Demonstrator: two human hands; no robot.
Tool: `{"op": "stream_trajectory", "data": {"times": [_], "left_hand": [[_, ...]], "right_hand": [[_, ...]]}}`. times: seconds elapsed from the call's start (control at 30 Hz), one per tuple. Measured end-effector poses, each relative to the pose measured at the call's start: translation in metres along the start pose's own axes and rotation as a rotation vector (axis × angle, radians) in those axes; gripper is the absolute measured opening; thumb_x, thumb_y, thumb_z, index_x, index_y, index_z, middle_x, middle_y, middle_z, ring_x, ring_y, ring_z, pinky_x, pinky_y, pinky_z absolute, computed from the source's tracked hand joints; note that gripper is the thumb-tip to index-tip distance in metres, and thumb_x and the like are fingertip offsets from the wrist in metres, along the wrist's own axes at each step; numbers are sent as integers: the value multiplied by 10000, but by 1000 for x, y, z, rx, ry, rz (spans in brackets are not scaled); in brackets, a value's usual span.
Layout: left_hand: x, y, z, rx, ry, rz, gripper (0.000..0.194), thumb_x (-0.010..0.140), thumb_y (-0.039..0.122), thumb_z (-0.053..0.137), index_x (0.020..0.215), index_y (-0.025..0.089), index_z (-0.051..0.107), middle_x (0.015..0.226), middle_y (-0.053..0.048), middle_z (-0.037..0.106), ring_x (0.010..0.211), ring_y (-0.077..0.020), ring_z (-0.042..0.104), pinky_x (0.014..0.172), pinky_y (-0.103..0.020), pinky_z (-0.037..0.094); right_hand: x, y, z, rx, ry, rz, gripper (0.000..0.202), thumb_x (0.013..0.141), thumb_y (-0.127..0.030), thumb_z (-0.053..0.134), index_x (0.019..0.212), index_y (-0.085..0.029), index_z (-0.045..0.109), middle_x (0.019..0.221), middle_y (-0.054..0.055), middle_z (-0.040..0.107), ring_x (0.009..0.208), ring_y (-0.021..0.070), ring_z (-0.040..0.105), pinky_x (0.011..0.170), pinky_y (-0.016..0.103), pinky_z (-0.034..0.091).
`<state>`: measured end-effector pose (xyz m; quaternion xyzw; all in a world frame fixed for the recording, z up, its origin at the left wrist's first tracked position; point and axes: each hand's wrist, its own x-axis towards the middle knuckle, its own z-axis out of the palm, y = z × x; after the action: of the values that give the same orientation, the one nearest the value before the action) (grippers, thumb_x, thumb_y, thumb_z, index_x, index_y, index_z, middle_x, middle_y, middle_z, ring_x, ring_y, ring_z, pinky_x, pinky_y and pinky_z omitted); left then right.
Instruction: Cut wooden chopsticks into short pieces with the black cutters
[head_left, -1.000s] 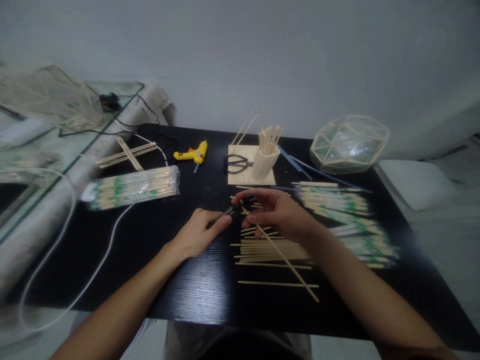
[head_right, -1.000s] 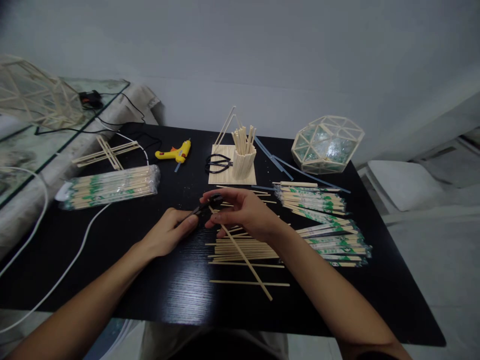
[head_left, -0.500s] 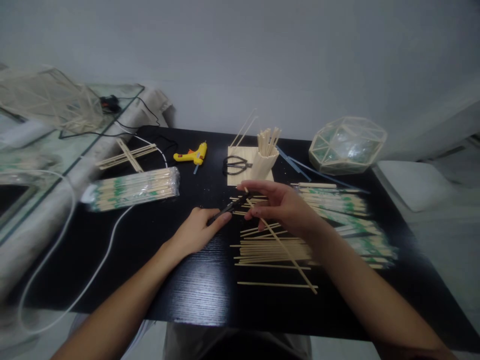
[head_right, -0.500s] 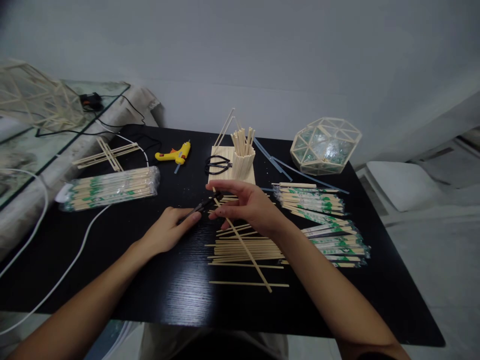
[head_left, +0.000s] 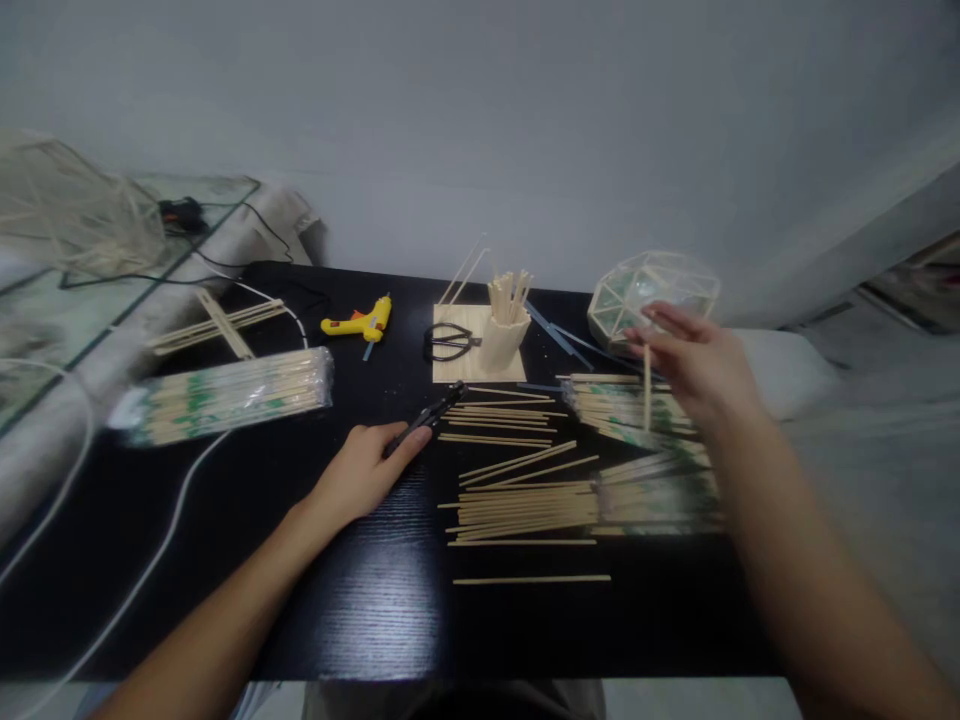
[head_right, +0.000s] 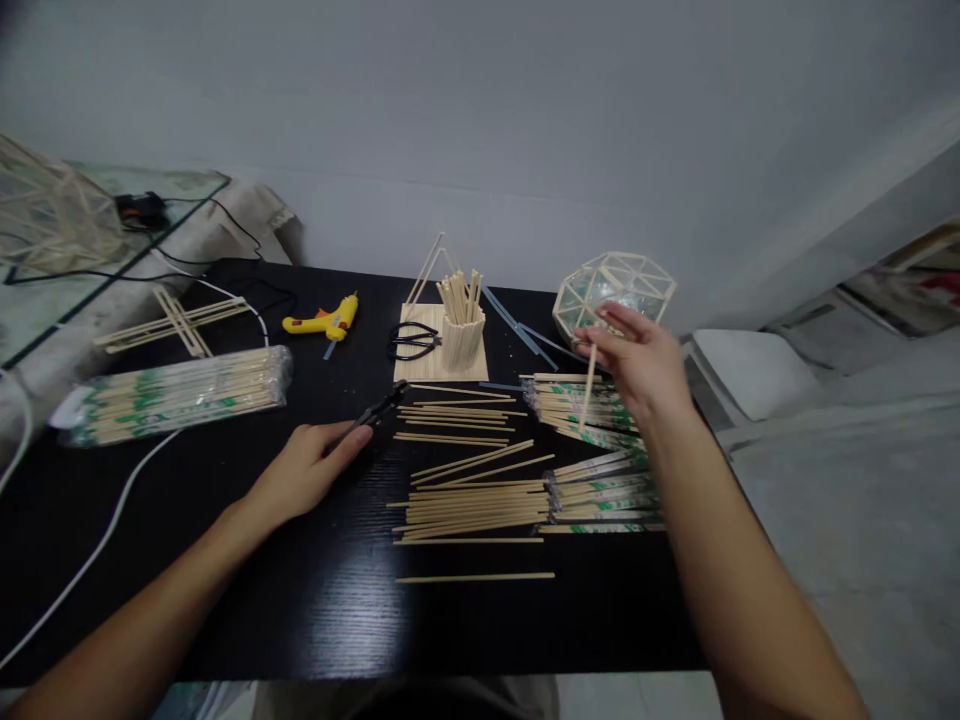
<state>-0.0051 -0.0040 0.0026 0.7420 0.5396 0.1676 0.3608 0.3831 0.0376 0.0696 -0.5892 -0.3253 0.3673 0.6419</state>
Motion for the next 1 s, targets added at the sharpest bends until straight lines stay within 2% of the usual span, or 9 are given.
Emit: {"op": "stream_trajectory", "data": {"times": [0.07,0.17,0.3,0.47,0.63,0.7,0.8,0.9,1.0], "left_hand": [[0,1,-1,9,-2,-10,628,990,689,366,672,185,564,594,17,532,592,-144,497,612,-272,343],[2,1,-1,-1,-3,-10,623,986,689,369,671,188,565,592,18,529,590,-143,488,613,-276,339],[3,-3,-1,-2,21,-18,609,980,680,394,653,189,546,577,20,514,575,-138,469,600,-276,328],[3,-6,-1,-66,63,-20,610,986,668,403,632,186,525,570,23,508,566,-127,459,581,-263,328],[4,-9,7,-219,101,-17,616,985,677,408,631,184,511,557,27,479,538,-110,434,532,-243,316],[5,-11,12,-319,102,-22,627,979,692,407,621,186,502,531,29,454,503,-102,412,493,-239,294],[6,-11,18,-527,102,-39,624,944,729,447,633,191,507,496,43,416,448,-92,371,439,-237,254],[6,-8,21,-678,136,-69,586,886,715,580,632,195,486,485,59,404,417,-74,348,412,-228,237],[4,-2,21,-764,189,-70,547,843,657,688,639,190,490,485,72,400,402,-57,330,396,-218,224]], "right_hand": [[12,-3,-17,-14,132,1,303,730,88,717,925,-144,714,1101,88,733,728,131,758,643,202,664],[17,-5,-29,-61,196,3,306,735,108,700,883,-159,714,1033,80,738,736,143,757,634,203,660],[10,-4,-26,-139,174,-73,333,696,61,777,910,-190,731,1164,87,721,768,168,768,695,282,680],[-9,-1,-15,-147,97,-145,295,671,-35,840,895,-164,699,1025,95,742,819,200,780,843,342,658],[-42,6,19,-186,-129,-114,445,604,-209,947,972,-184,700,918,40,776,853,221,787,912,444,646],[-62,9,40,-223,-335,-60,443,649,-290,952,1006,-179,716,899,58,797,869,232,797,908,446,646],[-93,16,74,-190,-636,-5,344,698,-358,932,913,-178,733,873,69,812,869,239,803,867,415,657],[-116,27,100,-186,-750,-91,266,748,-356,901,908,-190,768,879,44,815,847,213,792,852,376,648],[-126,38,111,-253,-823,-192,160,846,-306,827,969,-209,794,897,28,817,833,193,779,805,330,631]]}}
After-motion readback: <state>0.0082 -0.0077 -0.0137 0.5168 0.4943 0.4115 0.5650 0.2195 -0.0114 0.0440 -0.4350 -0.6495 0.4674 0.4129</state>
